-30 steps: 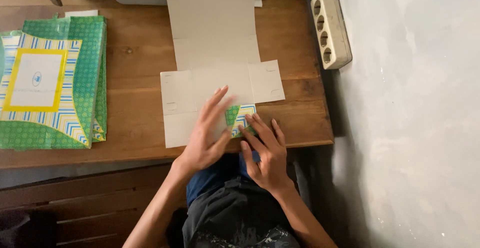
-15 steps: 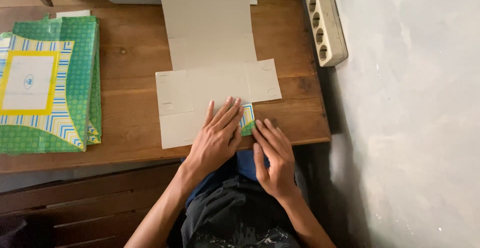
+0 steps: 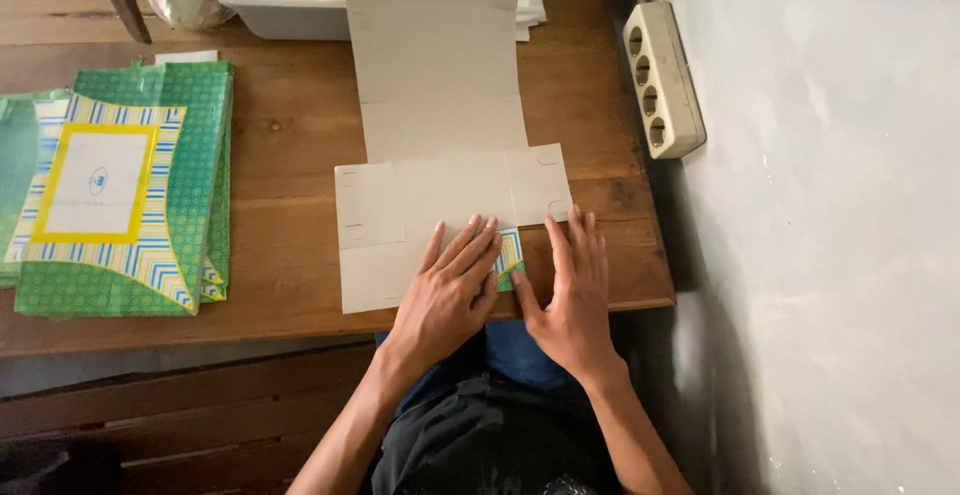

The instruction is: The person folds a flat cardboard box blank into a finished box. They fold the side flaps inward, then fold the bottom flaps up and tuck them into the side pockets to form the base. The completed box is placed on a stack of similar boxes.

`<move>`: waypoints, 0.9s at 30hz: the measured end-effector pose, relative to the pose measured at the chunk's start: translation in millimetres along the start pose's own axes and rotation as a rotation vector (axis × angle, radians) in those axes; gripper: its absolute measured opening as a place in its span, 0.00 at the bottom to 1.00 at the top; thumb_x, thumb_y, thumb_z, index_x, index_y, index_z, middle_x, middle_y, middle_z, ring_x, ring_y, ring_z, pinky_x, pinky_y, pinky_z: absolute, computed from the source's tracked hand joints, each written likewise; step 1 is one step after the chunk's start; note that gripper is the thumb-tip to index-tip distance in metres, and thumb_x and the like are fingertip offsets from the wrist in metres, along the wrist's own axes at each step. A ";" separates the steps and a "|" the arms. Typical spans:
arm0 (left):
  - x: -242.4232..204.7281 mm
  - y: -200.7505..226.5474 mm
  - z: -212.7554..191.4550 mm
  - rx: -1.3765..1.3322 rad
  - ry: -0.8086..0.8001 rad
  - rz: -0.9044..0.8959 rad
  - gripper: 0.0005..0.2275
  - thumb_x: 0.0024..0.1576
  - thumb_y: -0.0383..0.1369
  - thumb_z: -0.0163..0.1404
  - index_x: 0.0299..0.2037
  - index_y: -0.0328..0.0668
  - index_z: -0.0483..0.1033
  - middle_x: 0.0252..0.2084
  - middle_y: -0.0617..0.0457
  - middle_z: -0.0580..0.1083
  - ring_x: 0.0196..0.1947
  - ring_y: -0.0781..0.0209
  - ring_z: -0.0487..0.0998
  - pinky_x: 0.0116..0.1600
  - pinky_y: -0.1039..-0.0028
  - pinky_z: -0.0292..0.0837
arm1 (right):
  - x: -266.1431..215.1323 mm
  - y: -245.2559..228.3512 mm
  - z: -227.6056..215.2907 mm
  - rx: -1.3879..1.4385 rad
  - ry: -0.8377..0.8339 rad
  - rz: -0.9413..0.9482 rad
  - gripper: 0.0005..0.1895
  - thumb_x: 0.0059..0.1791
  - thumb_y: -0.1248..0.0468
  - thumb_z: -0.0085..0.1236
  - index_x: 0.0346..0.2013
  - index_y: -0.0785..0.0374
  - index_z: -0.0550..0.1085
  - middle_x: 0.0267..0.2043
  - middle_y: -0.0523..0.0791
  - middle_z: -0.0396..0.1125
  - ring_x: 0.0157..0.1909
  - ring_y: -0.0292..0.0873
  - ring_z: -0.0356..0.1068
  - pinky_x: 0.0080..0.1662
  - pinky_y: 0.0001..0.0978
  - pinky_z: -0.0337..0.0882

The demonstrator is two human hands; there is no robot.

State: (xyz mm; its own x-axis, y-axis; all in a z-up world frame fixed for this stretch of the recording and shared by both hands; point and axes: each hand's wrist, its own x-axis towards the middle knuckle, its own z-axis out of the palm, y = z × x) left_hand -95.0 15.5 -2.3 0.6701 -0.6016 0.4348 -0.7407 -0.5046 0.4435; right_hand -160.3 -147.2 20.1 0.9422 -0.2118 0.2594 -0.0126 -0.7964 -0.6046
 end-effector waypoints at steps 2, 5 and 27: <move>0.3 0.5 -1.3 -0.030 -0.017 -0.004 0.19 0.59 0.29 0.48 0.62 0.36 0.73 0.68 0.45 0.68 0.71 0.50 0.63 0.74 0.52 0.46 | 4.0 3.9 5.1 -0.080 0.019 0.003 0.38 0.50 0.54 0.59 0.71 0.62 0.59 0.74 0.62 0.45 0.76 0.69 0.39 0.69 0.68 0.40; 2.0 2.8 -4.8 -0.032 -0.031 -0.008 0.19 0.60 0.28 0.48 0.62 0.35 0.73 0.68 0.45 0.68 0.71 0.49 0.63 0.74 0.51 0.46 | 18.2 6.4 8.6 -0.117 0.005 0.023 0.40 0.50 0.51 0.60 0.71 0.64 0.57 0.75 0.63 0.43 0.76 0.71 0.38 0.67 0.73 0.38; 2.3 3.5 -7.6 -0.015 -0.035 0.038 0.19 0.62 0.30 0.46 0.63 0.32 0.69 0.69 0.44 0.65 0.72 0.48 0.60 0.75 0.48 0.48 | -12.0 6.3 0.7 -0.152 -0.011 -0.025 0.35 0.55 0.50 0.46 0.73 0.59 0.52 0.78 0.60 0.38 0.79 0.64 0.32 0.72 0.63 0.36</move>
State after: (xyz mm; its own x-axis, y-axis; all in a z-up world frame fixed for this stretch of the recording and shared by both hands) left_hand -95.7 17.0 6.2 0.6395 -0.6411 0.4242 -0.7644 -0.4718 0.4394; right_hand -171.5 -149.3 12.6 0.9465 -0.1851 0.2642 -0.0385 -0.8781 -0.4769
